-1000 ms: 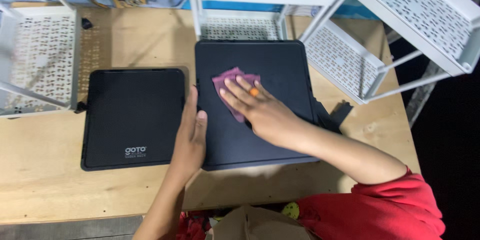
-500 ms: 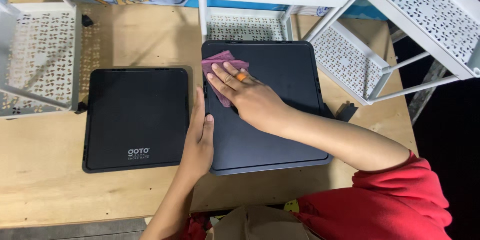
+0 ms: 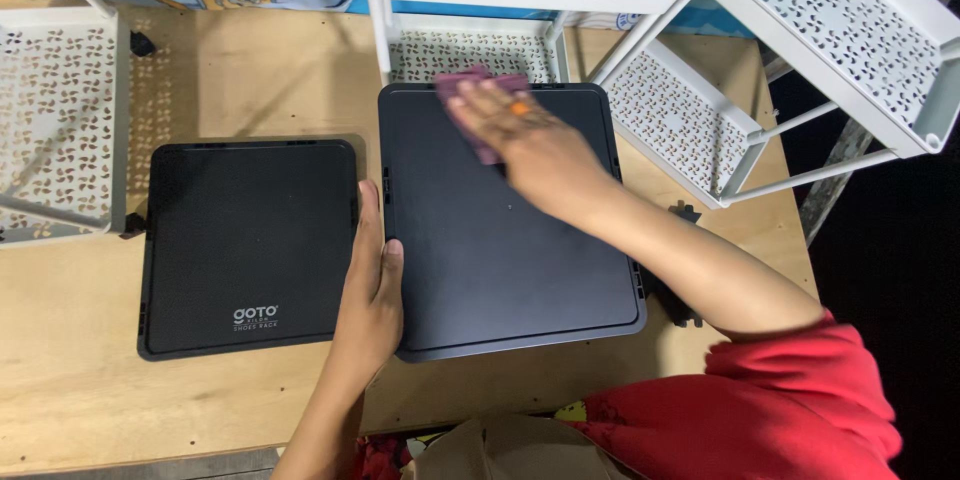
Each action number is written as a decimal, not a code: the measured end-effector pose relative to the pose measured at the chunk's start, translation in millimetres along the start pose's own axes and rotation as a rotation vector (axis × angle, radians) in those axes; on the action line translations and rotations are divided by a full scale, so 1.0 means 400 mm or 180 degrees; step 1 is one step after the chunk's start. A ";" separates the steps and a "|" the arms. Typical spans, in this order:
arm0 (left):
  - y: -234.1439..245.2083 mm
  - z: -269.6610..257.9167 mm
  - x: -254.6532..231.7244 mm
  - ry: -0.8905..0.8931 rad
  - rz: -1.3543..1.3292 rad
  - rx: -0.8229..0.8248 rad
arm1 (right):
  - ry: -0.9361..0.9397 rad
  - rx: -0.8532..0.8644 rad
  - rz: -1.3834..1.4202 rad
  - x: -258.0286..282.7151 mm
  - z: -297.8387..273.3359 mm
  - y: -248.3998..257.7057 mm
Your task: The person wipes a black shoe rack unit with a cloth, then attaches black plastic feet to its underside. They stack another unit on top, wipe the top surface, and handle a white perforated tray, placing it on the table.
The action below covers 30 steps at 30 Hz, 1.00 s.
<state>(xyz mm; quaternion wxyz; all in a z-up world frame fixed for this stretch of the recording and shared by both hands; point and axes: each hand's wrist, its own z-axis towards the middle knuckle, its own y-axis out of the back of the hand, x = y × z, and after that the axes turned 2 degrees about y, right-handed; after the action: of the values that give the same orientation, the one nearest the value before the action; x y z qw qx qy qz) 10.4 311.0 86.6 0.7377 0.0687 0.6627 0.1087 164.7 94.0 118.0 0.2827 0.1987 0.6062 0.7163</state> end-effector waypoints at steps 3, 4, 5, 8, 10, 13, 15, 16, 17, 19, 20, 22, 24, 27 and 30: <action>-0.002 0.003 -0.001 0.0316 0.0033 0.0029 | -0.0400 -0.0028 0.0135 -0.050 -0.072 0.023; -0.003 0.005 -0.001 0.0287 0.0100 0.0047 | -0.0549 0.0036 0.0166 -0.058 -0.091 0.029; -0.004 0.006 -0.002 0.0257 0.0166 0.0066 | -0.0697 0.0100 0.0196 -0.064 -0.109 0.036; -0.006 0.007 -0.007 0.0299 0.0101 0.0024 | -0.0788 0.0070 0.0268 -0.063 -0.113 0.034; -0.004 0.004 -0.011 0.0342 0.0046 0.0006 | -0.0647 0.0005 0.0344 -0.045 -0.096 0.022; -0.006 0.003 -0.016 0.0321 0.0061 -0.0003 | -0.0376 0.0001 0.0494 -0.012 -0.070 0.000; -0.008 0.010 -0.017 0.0262 0.0091 -0.0047 | -0.0303 0.0044 0.0613 -0.011 -0.060 -0.006; -0.009 0.008 -0.016 0.0263 0.0084 -0.0042 | -0.0298 -0.0025 0.0442 -0.014 -0.064 -0.007; -0.010 0.007 -0.015 0.0263 0.0077 -0.0036 | -0.0292 -0.0093 0.0270 -0.026 -0.069 -0.005; -0.009 0.007 -0.013 0.0255 0.0040 -0.0039 | -0.0382 -0.0213 0.0099 -0.057 -0.083 0.005; -0.009 0.005 -0.011 0.0258 0.0004 -0.0030 | -0.0492 -0.0250 0.0104 -0.073 -0.098 0.014; -0.009 0.001 -0.007 0.0300 -0.0076 -0.0026 | -0.0691 -0.0289 0.0035 -0.088 -0.125 0.025; -0.010 -0.003 -0.003 0.0385 -0.0160 -0.0025 | -0.0876 -0.0290 -0.0104 -0.095 -0.152 0.034; -0.022 -0.004 0.007 0.0064 -0.0620 -0.0232 | -0.1036 -0.0139 0.0106 -0.085 -0.190 0.047; -0.031 -0.010 0.017 0.0030 -0.0814 -0.0272 | -0.1071 -0.0057 0.0212 -0.055 -0.237 0.062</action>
<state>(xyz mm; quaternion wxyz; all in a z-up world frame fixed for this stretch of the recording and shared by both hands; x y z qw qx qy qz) 7.8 300.5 76.6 0.7447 -0.0483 0.6643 0.0422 118.1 5.5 126.2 0.3580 0.3332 0.5370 0.6873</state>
